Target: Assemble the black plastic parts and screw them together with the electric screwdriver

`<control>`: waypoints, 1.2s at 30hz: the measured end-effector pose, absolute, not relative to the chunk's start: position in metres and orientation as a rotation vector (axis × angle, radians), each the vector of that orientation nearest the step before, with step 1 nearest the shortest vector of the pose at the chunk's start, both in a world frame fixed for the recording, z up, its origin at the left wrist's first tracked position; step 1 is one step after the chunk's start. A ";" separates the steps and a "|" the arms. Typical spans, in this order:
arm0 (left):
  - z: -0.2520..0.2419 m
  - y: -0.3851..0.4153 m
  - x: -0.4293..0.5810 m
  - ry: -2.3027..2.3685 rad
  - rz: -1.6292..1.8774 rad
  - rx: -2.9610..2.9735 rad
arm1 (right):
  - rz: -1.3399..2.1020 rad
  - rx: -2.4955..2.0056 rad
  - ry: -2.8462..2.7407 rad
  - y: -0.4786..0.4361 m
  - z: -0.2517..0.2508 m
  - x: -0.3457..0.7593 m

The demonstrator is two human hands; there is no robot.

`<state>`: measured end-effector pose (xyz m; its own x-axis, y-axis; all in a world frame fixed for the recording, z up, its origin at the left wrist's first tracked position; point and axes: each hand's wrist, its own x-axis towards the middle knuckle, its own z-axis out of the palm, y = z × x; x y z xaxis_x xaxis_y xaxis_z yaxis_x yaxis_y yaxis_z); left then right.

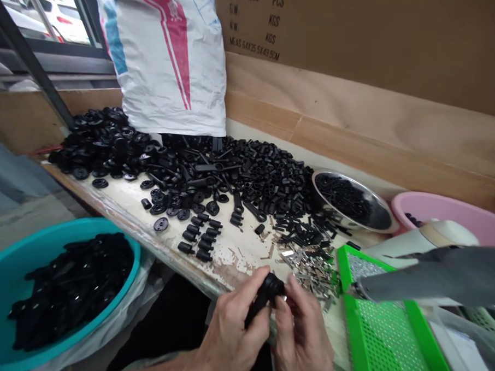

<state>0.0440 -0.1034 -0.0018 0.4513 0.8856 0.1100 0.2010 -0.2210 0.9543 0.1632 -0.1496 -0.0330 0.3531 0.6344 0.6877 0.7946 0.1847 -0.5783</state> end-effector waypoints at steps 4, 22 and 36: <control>-0.005 -0.110 0.041 0.926 0.923 1.784 | -0.247 -1.432 -1.519 -0.155 -0.027 0.166; -0.015 -0.107 0.039 0.932 1.054 1.955 | -0.149 -1.396 -1.333 -0.147 -0.037 0.157; 0.008 -0.095 0.042 0.674 0.587 1.244 | -0.088 -1.377 -1.615 -0.156 -0.024 0.182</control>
